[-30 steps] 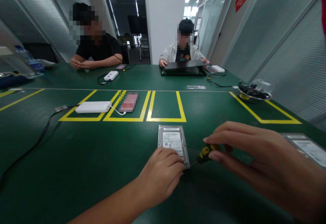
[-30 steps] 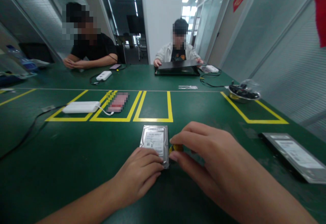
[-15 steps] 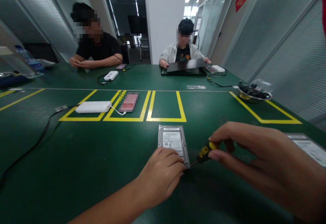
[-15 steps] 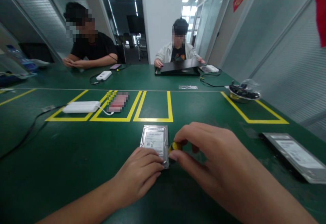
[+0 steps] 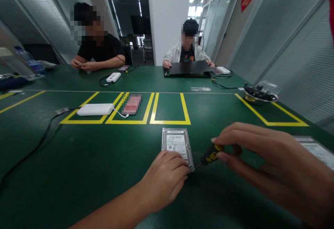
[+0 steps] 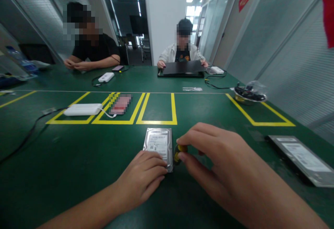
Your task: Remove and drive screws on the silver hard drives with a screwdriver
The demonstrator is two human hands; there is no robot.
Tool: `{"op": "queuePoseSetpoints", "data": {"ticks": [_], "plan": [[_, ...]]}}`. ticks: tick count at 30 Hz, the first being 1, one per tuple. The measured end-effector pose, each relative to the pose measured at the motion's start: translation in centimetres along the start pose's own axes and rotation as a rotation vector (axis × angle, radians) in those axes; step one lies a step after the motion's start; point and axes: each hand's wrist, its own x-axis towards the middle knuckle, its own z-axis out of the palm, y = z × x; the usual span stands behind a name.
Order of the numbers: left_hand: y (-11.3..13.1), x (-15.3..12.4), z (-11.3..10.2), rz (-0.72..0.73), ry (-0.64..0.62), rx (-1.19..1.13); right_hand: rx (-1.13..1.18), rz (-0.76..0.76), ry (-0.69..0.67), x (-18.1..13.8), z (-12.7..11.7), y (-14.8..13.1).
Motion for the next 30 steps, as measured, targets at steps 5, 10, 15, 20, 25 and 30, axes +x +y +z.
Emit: {"op": "queuePoseSetpoints", "data": {"ticks": [5, 10, 15, 20, 25, 30], "plan": [[-0.01, -0.02, 0.07, -0.006, -0.010, 0.003, 0.015, 0.013, -0.032, 0.03, 0.01, 0.04], [0.02, -0.03, 0.04, -0.006, -0.001, 0.000, 0.028, 0.022, -0.016, -0.07, 0.09, 0.28], [0.09, 0.04, -0.09, -0.002, 0.001, -0.002, 0.010, 0.017, 0.023, -0.12, -0.02, 0.26], [0.10, 0.04, -0.15, -0.007, -0.004, -0.002, -0.002, 0.033, 0.038, -0.06, -0.15, 0.13], [0.06, -0.02, -0.09, -0.010, -0.009, -0.007, -0.007, 0.003, 0.025, 0.02, -0.13, 0.15], [0.02, -0.01, -0.05, -0.011, -0.013, -0.008, -0.014, 0.015, 0.011, -0.14, -0.18, 0.24]]}}
